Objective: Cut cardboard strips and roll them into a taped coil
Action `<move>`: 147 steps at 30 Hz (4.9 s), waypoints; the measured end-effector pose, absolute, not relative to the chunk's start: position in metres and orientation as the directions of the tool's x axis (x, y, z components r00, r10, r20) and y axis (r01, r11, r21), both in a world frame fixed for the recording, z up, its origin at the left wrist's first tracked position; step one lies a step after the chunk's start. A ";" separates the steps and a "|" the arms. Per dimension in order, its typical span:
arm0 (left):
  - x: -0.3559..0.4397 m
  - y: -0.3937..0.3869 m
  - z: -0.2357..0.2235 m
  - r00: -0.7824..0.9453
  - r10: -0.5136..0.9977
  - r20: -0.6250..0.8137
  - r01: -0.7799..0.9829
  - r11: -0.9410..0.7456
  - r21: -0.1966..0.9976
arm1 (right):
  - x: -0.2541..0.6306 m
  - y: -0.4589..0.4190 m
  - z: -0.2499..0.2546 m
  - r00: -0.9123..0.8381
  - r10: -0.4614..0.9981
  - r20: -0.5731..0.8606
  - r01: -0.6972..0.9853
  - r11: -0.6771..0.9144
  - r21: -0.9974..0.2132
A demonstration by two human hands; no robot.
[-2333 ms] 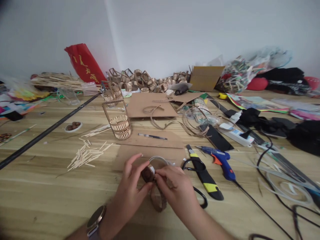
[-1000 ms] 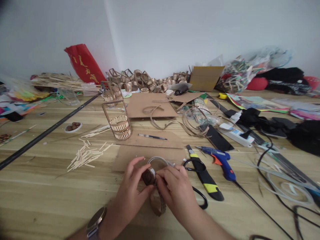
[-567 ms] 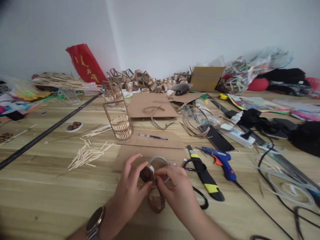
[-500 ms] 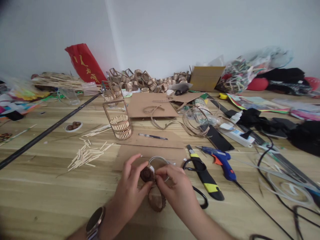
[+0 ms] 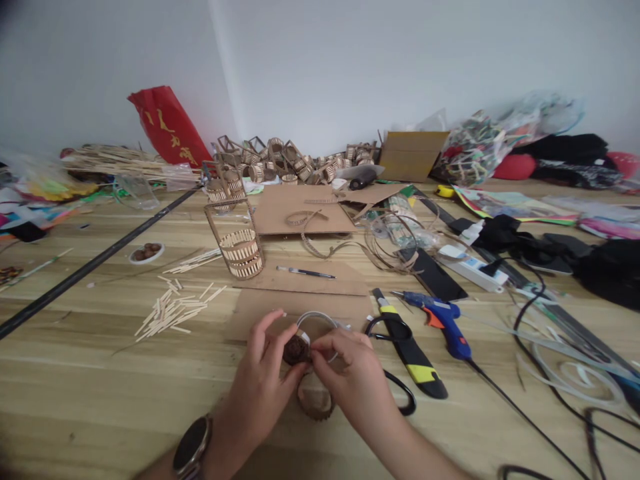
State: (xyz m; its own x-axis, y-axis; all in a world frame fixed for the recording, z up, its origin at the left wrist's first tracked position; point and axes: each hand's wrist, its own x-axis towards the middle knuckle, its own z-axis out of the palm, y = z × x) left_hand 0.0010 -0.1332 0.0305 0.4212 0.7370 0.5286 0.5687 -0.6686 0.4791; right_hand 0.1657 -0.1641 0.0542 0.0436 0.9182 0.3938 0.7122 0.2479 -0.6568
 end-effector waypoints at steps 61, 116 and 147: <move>-0.003 -0.126 0.039 0.463 0.850 0.252 0.041 -0.304 0.952 | 0.196 -0.164 0.073 -0.390 0.646 0.656 0.663 0.691 -0.287; -0.005 -0.121 0.029 0.470 0.756 0.455 0.261 -0.612 0.747 | 0.166 -0.158 0.053 0.094 0.996 -0.007 0.374 -0.041 -0.926; -0.009 -0.107 0.039 0.580 0.583 0.569 0.539 -0.798 0.269 | 0.189 -0.158 0.054 -0.360 0.850 0.385 0.662 0.523 -0.537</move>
